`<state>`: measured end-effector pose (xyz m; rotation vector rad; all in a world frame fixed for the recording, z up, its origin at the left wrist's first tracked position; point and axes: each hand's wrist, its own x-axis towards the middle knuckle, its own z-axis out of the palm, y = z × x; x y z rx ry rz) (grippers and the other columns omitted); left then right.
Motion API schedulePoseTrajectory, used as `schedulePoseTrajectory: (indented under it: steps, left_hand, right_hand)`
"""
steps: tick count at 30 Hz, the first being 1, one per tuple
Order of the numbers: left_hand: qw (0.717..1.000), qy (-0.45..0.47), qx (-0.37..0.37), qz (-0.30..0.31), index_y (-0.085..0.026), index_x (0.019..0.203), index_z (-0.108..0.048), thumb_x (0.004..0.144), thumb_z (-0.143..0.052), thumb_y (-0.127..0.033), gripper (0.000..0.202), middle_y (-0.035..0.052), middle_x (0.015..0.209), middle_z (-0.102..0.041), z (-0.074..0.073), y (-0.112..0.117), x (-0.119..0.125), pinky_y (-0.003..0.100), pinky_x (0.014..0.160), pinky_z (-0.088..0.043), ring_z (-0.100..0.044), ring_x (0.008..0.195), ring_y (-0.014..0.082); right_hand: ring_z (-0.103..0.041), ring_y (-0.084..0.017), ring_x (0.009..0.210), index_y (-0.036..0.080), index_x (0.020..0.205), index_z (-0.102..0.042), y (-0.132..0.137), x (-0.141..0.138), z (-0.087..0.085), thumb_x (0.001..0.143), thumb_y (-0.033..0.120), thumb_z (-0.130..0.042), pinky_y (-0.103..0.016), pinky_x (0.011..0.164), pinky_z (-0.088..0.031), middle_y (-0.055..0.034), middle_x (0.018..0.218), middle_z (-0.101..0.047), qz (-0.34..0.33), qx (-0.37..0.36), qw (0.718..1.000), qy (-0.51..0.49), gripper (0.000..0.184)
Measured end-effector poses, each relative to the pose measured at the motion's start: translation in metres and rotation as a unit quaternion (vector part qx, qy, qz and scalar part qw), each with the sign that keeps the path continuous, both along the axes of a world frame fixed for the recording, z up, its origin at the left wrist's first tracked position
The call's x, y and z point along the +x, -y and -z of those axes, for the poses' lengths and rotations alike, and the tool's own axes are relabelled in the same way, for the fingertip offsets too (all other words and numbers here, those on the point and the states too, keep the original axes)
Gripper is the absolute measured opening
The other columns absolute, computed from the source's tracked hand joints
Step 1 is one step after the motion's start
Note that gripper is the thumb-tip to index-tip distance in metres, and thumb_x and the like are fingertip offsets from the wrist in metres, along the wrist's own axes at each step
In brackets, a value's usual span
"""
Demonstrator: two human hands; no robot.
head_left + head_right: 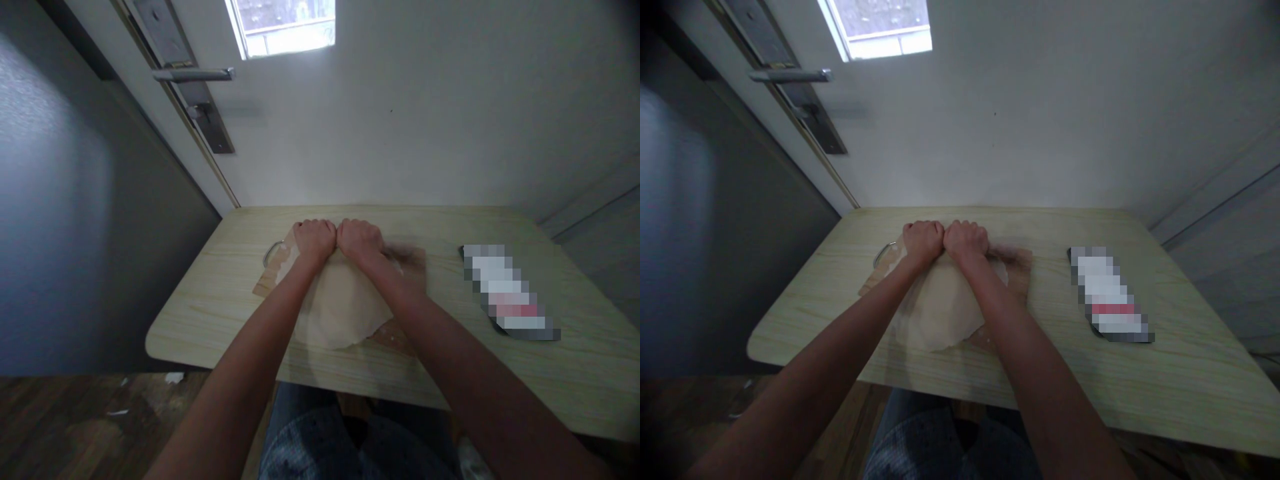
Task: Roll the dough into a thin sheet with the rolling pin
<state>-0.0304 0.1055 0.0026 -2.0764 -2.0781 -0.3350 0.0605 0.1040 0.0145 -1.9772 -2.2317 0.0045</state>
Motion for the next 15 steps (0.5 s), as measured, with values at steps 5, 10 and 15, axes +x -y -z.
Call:
schedulePoseTrajectory:
  steps: [5, 10, 15]
  left_hand:
    - [1.000, 0.005, 0.025, 0.008, -0.011, 0.086, -0.065, 0.085, -0.025, -0.025, 0.042, 0.0129, 0.086, -0.065, 0.003, 0.007, -0.002, 0.038, 0.077, -0.030, -0.055, 0.087, 0.0241]
    - [0.998, 0.018, 0.055, 0.001, -0.012, 0.084, -0.065, 0.086, -0.025, -0.025, 0.042, 0.0117, 0.088, -0.065, 0.006, 0.013, -0.002, 0.038, 0.081, -0.028, -0.054, 0.088, 0.0229]
    - [0.997, 0.016, 0.070, 0.005, -0.013, 0.082, -0.064, 0.086, -0.027, -0.025, 0.039, 0.0103, 0.088, -0.064, 0.008, 0.018, -0.004, 0.037, 0.084, -0.028, -0.052, 0.089, 0.0226]
  right_hand:
    - [-0.059, -0.021, 0.085, 0.013, 0.095, -0.061, 0.010, -0.001, -0.001, 0.088, 0.025, -0.024, -0.032, 0.069, -0.041, -0.0156, 0.092, -0.064, -0.002, 0.013, 1.000, 0.015, 0.040]
    - [-0.060, -0.022, 0.083, 0.014, 0.093, -0.061, 0.016, -0.002, 0.003, 0.088, 0.026, -0.024, -0.031, 0.067, -0.042, -0.0138, 0.089, -0.065, -0.003, 0.038, 0.999, 0.014, 0.040]
    - [-0.060, -0.021, 0.080, 0.013, 0.091, -0.061, 0.020, -0.003, 0.008, 0.089, 0.028, -0.023, -0.030, 0.067, -0.041, -0.0141, 0.086, -0.065, -0.003, 0.066, 0.998, 0.009, 0.041]
